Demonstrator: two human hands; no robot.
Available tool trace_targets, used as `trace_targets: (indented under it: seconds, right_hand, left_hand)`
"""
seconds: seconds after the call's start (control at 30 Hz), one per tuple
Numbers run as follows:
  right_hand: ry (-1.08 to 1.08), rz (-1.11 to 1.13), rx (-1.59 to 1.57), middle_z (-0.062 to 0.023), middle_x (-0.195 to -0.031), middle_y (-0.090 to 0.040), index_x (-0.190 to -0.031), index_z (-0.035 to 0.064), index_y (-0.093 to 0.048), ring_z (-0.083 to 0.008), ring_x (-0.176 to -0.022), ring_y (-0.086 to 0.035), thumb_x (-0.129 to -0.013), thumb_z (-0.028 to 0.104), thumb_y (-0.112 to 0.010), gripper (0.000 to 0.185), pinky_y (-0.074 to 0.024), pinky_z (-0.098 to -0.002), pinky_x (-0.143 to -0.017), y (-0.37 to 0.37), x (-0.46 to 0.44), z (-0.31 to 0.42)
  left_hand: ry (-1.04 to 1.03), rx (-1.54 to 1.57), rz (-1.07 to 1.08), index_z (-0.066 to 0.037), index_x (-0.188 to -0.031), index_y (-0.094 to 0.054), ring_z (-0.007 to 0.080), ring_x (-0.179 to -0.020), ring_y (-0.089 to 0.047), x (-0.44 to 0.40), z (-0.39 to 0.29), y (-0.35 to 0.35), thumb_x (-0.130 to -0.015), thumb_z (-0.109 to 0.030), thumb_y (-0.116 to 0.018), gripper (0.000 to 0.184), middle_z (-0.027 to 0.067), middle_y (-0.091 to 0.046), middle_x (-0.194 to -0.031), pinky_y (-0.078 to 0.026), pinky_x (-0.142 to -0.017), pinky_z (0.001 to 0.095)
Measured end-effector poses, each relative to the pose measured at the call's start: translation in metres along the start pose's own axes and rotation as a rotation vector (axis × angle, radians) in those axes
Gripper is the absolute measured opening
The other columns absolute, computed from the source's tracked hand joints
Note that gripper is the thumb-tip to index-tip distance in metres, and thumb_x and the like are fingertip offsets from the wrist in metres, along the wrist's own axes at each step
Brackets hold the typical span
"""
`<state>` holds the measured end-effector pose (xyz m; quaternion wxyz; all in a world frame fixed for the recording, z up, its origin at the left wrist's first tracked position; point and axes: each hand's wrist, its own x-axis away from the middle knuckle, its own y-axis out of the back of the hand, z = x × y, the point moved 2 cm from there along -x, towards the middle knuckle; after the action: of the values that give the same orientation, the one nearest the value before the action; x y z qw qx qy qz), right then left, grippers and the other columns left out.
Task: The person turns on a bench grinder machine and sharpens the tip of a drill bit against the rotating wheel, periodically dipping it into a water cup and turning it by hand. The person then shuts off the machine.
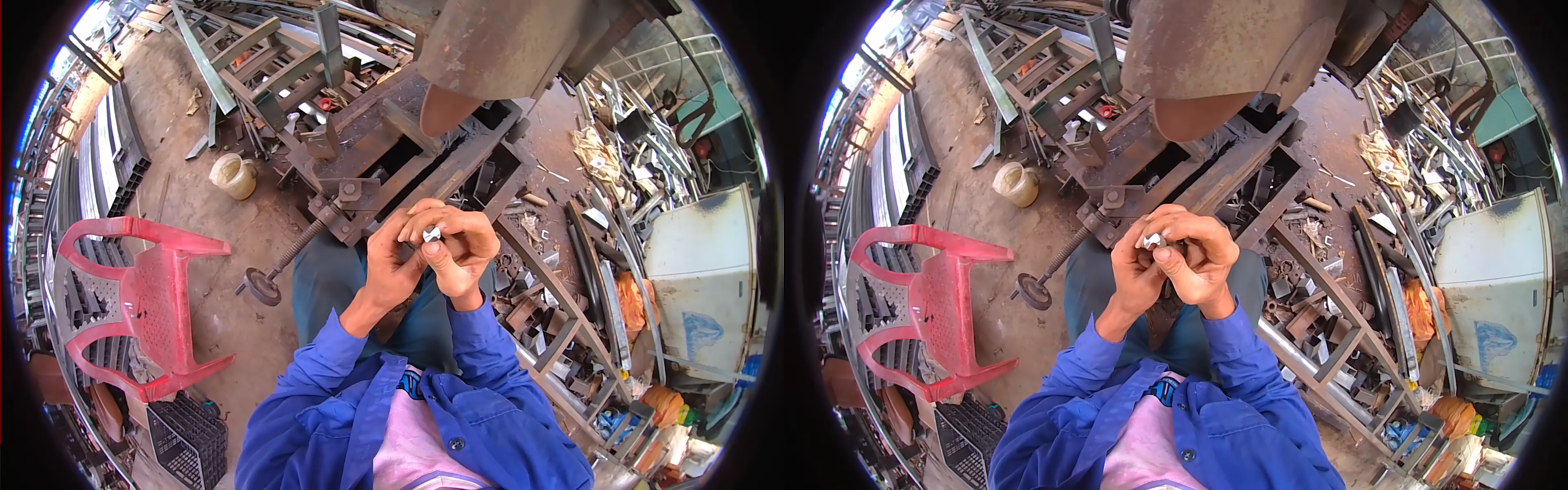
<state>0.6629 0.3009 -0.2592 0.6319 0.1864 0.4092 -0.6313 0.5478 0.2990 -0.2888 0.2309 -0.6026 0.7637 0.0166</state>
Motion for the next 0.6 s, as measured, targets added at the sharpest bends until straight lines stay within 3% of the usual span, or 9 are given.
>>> trace_targets:
  seconds: [0.1, 0.17, 0.6]
  right_hand:
    - [-0.015, 0.007, -0.028, -0.0199, -0.088, -0.073, -0.106, -0.0014, -0.059, -0.0275, -0.081, -0.07, -0.093, -0.001, -0.074, 0.02, -0.0567, -0.0499, -0.088, -0.008, 0.004, -0.004]
    - [-0.035, 0.025, 0.015, -0.0164, -0.083, -0.069, -0.111, 0.0043, -0.055, -0.0282, -0.075, -0.069, -0.097, 0.008, -0.073, 0.023, -0.0532, -0.0494, -0.083, -0.017, 0.003, -0.005]
    - [-0.045, 0.128, -0.1, -0.0185, -0.088, -0.07, -0.109, 0.0034, -0.054, -0.0287, -0.08, -0.07, -0.097, 0.004, -0.073, 0.023, -0.0534, -0.0499, -0.081, -0.079, 0.014, -0.027]
  left_hand:
    - [0.055, 0.045, -0.027, 0.001, -0.106, -0.063, 0.0135, -0.09, -0.06, 0.007, 0.003, 0.008, -0.094, -0.01, -0.079, 0.023, 0.0046, -0.061, -0.095, -0.051, -0.081, 0.0293]
    - [0.063, 0.061, -0.041, 0.001, -0.107, -0.063, 0.0129, -0.091, -0.06, 0.011, 0.001, 0.015, -0.094, -0.01, -0.079, 0.023, 0.0043, -0.061, -0.096, -0.051, -0.081, 0.0289]
    - [-0.018, -0.115, -0.104, 0.002, -0.11, -0.063, 0.0153, -0.092, -0.062, 0.037, -0.024, 0.078, -0.095, -0.003, -0.074, 0.02, 0.0071, -0.065, -0.101, -0.052, -0.081, 0.0301]
